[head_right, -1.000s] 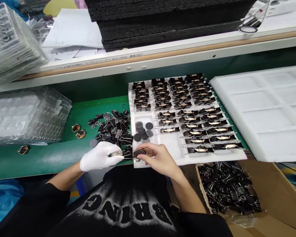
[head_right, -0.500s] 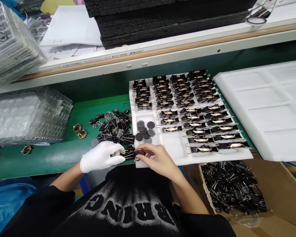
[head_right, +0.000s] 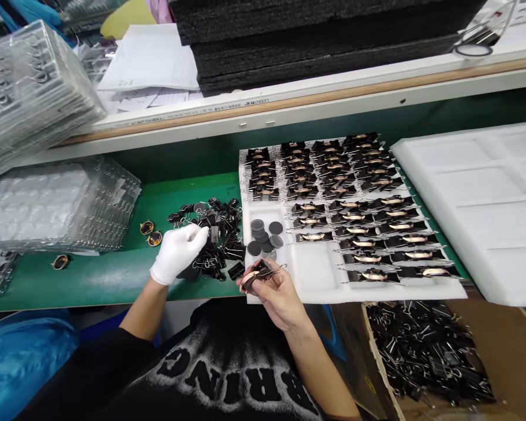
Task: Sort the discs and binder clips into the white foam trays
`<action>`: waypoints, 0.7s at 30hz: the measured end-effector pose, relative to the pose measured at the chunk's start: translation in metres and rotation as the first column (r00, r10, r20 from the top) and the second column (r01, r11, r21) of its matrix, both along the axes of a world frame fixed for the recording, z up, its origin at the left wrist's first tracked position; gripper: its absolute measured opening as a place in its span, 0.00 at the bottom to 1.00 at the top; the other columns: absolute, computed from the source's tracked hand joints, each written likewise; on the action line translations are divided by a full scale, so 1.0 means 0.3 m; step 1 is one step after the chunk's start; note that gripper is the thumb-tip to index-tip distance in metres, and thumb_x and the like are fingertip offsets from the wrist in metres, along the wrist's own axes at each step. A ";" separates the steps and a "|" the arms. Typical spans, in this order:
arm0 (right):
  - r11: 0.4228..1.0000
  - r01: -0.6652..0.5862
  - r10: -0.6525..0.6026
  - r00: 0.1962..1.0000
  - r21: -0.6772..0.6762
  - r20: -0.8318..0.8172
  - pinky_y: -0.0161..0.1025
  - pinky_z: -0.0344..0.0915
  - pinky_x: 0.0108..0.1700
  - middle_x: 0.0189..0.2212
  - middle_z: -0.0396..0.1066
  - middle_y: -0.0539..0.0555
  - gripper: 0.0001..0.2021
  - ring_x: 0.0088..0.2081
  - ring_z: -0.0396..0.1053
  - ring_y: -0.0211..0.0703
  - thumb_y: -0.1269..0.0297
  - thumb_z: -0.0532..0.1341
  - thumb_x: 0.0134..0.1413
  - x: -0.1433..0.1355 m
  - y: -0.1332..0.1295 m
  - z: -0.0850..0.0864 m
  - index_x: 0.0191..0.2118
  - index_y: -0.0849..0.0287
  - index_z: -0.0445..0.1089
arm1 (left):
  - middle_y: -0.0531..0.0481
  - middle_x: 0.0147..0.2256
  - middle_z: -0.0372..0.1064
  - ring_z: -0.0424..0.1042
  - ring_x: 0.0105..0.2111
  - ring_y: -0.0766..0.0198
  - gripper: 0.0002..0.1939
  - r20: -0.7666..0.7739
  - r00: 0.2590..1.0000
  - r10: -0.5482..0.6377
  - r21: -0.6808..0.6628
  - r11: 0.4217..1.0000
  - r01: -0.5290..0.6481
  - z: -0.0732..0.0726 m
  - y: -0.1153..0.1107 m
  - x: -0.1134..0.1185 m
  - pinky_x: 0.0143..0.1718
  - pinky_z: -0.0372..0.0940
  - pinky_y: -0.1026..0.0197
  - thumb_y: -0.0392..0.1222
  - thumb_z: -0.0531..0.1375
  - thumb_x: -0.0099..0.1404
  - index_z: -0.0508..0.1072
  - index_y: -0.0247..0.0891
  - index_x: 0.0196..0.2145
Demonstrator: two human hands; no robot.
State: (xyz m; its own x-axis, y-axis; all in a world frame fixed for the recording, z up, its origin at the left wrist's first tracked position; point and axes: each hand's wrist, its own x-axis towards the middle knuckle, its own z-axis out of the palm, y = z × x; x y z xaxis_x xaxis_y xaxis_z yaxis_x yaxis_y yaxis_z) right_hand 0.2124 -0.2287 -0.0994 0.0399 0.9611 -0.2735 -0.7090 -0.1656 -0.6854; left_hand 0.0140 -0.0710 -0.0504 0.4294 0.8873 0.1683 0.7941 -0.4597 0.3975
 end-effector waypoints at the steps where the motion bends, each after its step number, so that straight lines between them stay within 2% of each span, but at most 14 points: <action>1: 1.000 -0.002 0.002 1.000 0.008 0.000 0.42 0.77 0.39 0.37 0.77 0.53 0.22 0.38 0.80 0.48 0.52 0.78 0.45 0.002 0.000 0.001 0.41 0.53 0.71 | 0.56 0.19 0.55 0.54 0.22 0.69 0.24 0.116 0.993 0.030 -0.037 0.999 -0.026 0.005 0.001 -0.008 0.28 0.49 0.61 0.49 0.55 0.74 0.59 0.39 0.21; 3: 0.999 -0.003 0.002 1.000 0.038 0.029 0.42 0.77 0.38 0.37 0.77 0.53 0.21 0.37 0.80 0.48 0.51 0.78 0.45 0.005 0.003 0.002 0.40 0.53 0.72 | 0.56 0.21 0.58 0.58 0.23 0.68 0.23 0.285 0.953 0.106 -0.137 0.988 -0.070 0.014 0.001 -0.018 0.29 0.54 0.62 0.51 0.56 0.74 0.62 0.39 0.23; 7: 0.992 -0.034 0.025 0.996 0.122 0.080 0.43 0.77 0.40 0.34 0.78 0.54 0.19 0.37 0.78 0.48 0.51 0.78 0.46 -0.006 0.015 -0.003 0.37 0.54 0.74 | 0.56 0.19 0.62 0.59 0.20 0.69 0.23 0.417 0.885 0.205 -0.418 0.908 -0.013 0.022 -0.006 -0.020 0.26 0.56 0.63 0.55 0.59 0.72 0.68 0.39 0.23; 10: 0.986 -0.049 0.031 0.993 0.157 0.115 0.44 0.78 0.44 0.45 0.79 0.56 0.16 0.44 0.78 0.49 0.54 0.77 0.48 -0.025 0.039 0.007 0.39 0.53 0.77 | 0.56 0.19 0.64 0.58 0.17 0.71 0.21 0.492 0.829 0.265 -0.515 0.857 0.031 0.024 -0.018 -0.019 0.21 0.54 0.64 0.56 0.61 0.71 0.72 0.38 0.26; 13: 0.981 -0.028 -0.021 0.968 0.193 0.249 0.49 0.71 0.60 0.62 0.71 0.58 0.14 0.62 0.70 0.55 0.56 0.76 0.51 -0.041 0.096 0.036 0.43 0.52 0.80 | 0.56 0.20 0.65 0.59 0.17 0.71 0.20 0.504 0.827 0.250 -0.519 0.853 0.059 0.029 -0.032 -0.019 0.21 0.55 0.65 0.55 0.61 0.71 0.73 0.38 0.27; 15: 0.975 -0.037 -0.053 0.920 0.218 0.389 0.51 0.63 0.68 0.67 0.66 0.58 0.13 0.68 0.63 0.56 0.56 0.74 0.53 -0.049 0.150 0.058 0.42 0.53 0.81 | 0.56 0.20 0.65 0.60 0.18 0.71 0.22 0.497 0.840 0.216 -0.505 0.860 0.078 0.033 -0.040 -0.018 0.22 0.56 0.65 0.55 0.60 0.71 0.71 0.38 0.25; 17: 0.972 -0.066 -0.060 0.858 0.226 0.509 0.52 0.61 0.69 0.62 0.71 0.59 0.12 0.65 0.66 0.55 0.55 0.73 0.54 -0.057 0.204 0.074 0.42 0.54 0.82 | 0.55 0.21 0.65 0.61 0.19 0.70 0.23 0.479 0.858 0.187 -0.478 0.875 0.077 0.036 -0.047 -0.015 0.23 0.58 0.65 0.56 0.60 0.71 0.70 0.38 0.24; 19: 0.971 -0.079 -0.070 0.810 0.226 0.583 0.53 0.66 0.65 0.52 0.78 0.58 0.13 0.57 0.73 0.54 0.57 0.72 0.53 -0.065 0.245 0.084 0.43 0.55 0.81 | 0.55 0.22 0.67 0.63 0.21 0.69 0.21 0.446 0.881 0.155 -0.412 0.910 0.049 0.032 -0.050 -0.013 0.25 0.61 0.64 0.56 0.59 0.72 0.72 0.38 0.27; 21: 0.969 -0.068 -0.107 0.756 0.239 0.646 0.51 0.70 0.60 0.45 0.80 0.56 0.12 0.51 0.76 0.53 0.58 0.73 0.53 -0.064 0.267 0.093 0.42 0.56 0.80 | 0.53 0.26 0.70 0.67 0.26 0.67 0.19 0.415 0.900 0.134 -0.307 0.952 0.000 0.022 -0.050 -0.015 0.30 0.64 0.64 0.55 0.57 0.73 0.77 0.38 0.32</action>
State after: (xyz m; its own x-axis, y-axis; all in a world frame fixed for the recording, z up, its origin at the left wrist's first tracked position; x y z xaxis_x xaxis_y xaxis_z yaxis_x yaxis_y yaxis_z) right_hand 0.1933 -0.1487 -0.0714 0.1430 0.9881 0.0574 -0.0778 0.0691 -0.9946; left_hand 0.0096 -0.0860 -0.0439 0.3125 0.9486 0.0504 0.5412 -0.2214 0.8112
